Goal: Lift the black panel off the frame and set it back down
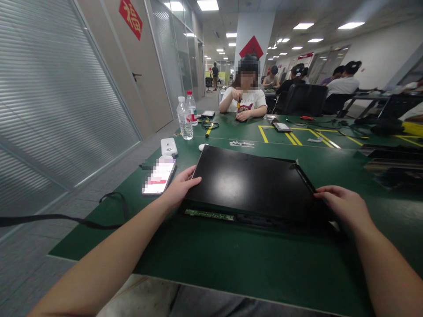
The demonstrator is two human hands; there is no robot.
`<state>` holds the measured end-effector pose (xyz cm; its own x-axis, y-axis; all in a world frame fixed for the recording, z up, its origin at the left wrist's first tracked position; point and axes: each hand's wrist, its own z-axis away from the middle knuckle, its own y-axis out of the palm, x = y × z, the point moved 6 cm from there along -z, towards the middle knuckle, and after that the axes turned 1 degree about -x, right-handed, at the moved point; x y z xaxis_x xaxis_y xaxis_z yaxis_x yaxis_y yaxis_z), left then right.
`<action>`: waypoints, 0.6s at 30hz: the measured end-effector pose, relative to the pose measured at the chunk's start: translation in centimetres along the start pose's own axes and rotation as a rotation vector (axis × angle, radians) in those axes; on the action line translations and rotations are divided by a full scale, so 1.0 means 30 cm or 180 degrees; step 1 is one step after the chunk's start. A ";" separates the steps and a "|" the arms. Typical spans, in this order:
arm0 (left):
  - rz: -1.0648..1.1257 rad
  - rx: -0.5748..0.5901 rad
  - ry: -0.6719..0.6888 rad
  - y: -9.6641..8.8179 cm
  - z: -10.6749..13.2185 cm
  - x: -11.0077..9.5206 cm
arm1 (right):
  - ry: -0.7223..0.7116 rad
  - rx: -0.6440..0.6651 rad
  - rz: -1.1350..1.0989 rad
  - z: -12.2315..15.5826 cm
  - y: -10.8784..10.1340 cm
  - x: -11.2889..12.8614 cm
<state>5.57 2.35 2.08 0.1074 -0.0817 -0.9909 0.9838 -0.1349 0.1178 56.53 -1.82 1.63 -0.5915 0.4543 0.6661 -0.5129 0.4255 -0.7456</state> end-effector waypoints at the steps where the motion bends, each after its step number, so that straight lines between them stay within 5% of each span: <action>1: -0.0169 -0.0019 0.0022 -0.010 -0.004 0.002 | 0.0024 0.0016 -0.0022 -0.001 0.002 -0.005; 10: -0.2673 -0.0406 0.0324 -0.080 -0.038 0.007 | -0.0117 -0.0084 -0.0191 -0.019 0.005 -0.025; 18: -0.3410 -0.0297 0.0512 -0.092 -0.066 0.041 | -0.0117 0.0085 -0.0396 -0.040 0.026 -0.062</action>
<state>3.29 4.57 0.40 -0.8023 0.1651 -0.5736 0.5838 0.0171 -0.8117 57.96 -1.39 -0.17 -0.5445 0.3702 0.7527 -0.5998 0.4555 -0.6579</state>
